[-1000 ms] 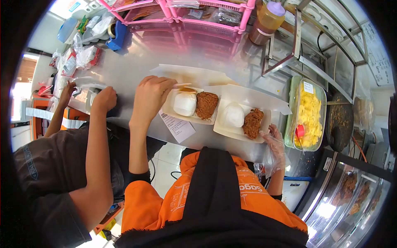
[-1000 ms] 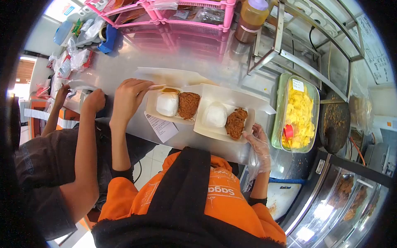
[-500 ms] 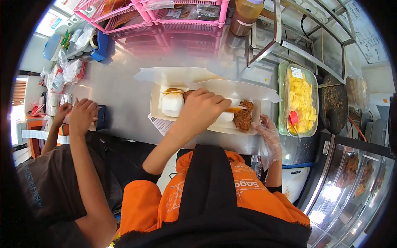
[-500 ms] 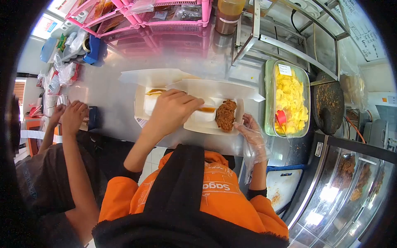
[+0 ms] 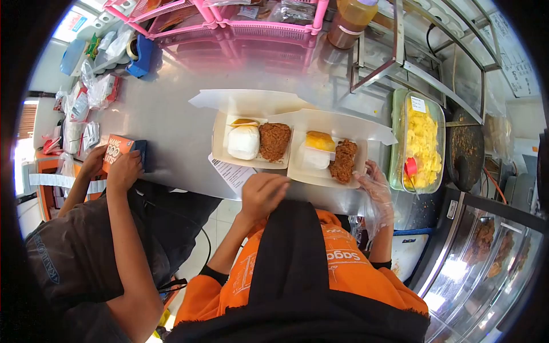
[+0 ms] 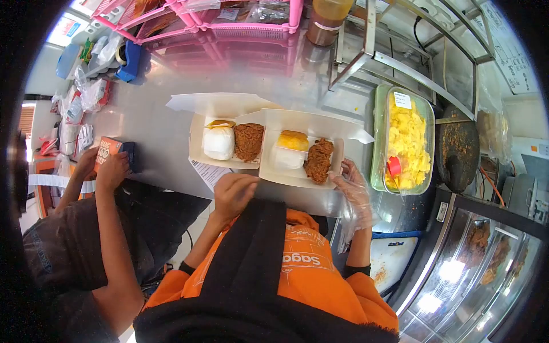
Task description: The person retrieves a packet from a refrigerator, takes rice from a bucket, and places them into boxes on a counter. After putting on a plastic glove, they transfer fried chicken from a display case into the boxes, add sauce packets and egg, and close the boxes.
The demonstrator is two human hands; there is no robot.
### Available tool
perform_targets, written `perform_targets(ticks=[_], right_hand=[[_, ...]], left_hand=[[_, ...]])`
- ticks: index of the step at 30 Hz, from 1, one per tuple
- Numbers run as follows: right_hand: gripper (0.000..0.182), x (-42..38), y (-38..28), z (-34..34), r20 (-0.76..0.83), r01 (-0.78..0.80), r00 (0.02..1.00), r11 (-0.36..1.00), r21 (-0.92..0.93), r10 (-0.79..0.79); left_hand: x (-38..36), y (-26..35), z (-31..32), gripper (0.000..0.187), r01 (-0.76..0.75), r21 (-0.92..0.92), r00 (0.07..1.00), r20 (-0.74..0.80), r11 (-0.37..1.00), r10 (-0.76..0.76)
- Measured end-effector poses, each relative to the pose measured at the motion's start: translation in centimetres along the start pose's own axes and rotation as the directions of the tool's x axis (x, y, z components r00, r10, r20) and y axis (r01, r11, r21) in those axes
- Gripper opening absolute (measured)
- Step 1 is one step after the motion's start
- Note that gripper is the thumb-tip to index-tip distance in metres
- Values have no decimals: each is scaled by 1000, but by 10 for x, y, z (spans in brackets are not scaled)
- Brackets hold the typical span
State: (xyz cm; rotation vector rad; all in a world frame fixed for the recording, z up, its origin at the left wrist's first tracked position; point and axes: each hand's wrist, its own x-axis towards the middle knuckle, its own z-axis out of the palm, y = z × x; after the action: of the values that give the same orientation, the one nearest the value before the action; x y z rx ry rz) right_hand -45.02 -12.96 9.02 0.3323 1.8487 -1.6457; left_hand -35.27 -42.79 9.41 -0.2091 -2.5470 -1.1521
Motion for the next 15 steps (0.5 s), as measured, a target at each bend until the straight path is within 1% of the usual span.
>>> perform_targets(ticks=[1, 2, 3, 4, 6, 9, 10, 13, 15], right_hand=[[59, -2, -7, 0, 3, -59, 998, 997, -48, 59], [60, -2, -10, 1, -12, -89, 996, 992, -94, 89], [60, -2, -13, 1, -8, -86, 996, 993, -78, 86], [60, -1, -15, 2, -6, -84, 996, 995, -63, 84], [59, 1, -17, 2, 7, -85, 996, 996, -30, 85], [60, 5, -21, 2, 71, -94, 993, 995, -33, 96], [60, 9, -21, 2, 91, -100, 991, 995, -28, 102], [61, 19, -21, 6, 133, -116, 984, 993, -13, 116], [62, 23, -27, 23, 145, -128, 981, 992, -3, 128]], left_hand=[[-16, -6, -2, 31, 170, 23, 982, -86, 985, -167], [-31, -12, -4, 36, 336, 32, 929, -176, 941, -325], [-39, -17, -6, 42, 491, 23, 843, -266, 871, -468], [-43, -24, -6, 47, 559, -41, 774, -332, 828, -539], [-43, -39, -7, 58, 664, -187, 602, -441, 724, -666], [-43, -59, -11, 69, 647, 51, 725, -349, 761, -594], [-43, -61, -11, 70, 641, 140, 749, -327, 755, -576], [-42, -81, -25, 69, 606, 185, 785, -299, 774, -543], [-42, -101, -39, 70, 544, 198, 830, -267, 815, -489]])
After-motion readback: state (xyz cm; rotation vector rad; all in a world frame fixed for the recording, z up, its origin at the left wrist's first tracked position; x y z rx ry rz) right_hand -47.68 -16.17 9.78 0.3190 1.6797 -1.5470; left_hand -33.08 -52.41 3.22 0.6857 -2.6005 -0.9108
